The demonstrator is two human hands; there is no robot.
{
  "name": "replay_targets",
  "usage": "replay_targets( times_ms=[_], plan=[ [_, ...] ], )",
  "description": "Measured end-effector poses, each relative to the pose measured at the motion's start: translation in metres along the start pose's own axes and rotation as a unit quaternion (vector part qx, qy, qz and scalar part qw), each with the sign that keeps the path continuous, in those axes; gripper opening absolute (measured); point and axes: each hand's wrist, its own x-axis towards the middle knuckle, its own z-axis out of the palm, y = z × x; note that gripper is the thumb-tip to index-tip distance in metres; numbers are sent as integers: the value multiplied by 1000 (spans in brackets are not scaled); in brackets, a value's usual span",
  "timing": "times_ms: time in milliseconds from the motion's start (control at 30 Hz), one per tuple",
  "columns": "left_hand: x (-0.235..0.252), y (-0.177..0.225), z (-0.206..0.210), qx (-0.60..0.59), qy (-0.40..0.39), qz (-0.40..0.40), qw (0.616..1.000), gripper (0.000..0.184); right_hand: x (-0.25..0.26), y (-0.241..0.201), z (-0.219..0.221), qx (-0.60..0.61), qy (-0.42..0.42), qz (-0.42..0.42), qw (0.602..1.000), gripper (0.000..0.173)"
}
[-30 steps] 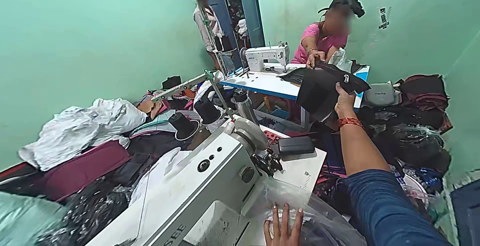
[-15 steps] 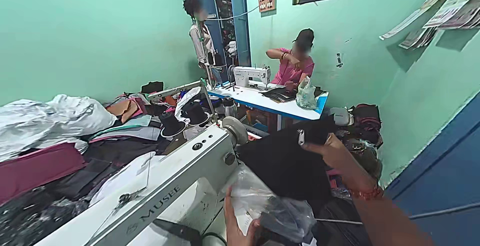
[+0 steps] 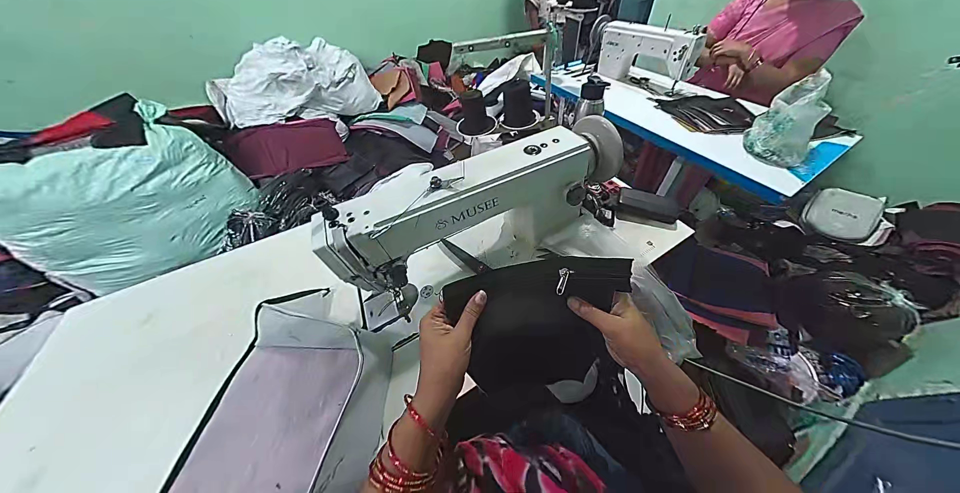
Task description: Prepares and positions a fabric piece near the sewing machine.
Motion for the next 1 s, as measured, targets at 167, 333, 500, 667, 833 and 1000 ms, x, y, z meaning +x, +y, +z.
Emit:
replay_targets(
  times_ms=[167,333,500,667,833,1000],
  plan=[
    [-5,-3,1,8,11,3,1000,10,3,3,-5,13,-16,47,999,26],
    [-9,-6,7,-1,14,7,1000,10,22,12,-23,105,-20,59,993,23],
    [-18,-3,21,28,-1,72,997,8,42,15,-42,175,32,103,979,38],
    [-19,2,39,35,-41,144,988,6,49,2,-60,57,60,64,995,60],
    [-24,12,60,-9,-81,93,992,8,49,-13,-71,8,77,86,993,90],
    [-25,21,78,-35,-91,25,995,8,49,-19,-81,91,108,69,988,88]
  ],
)
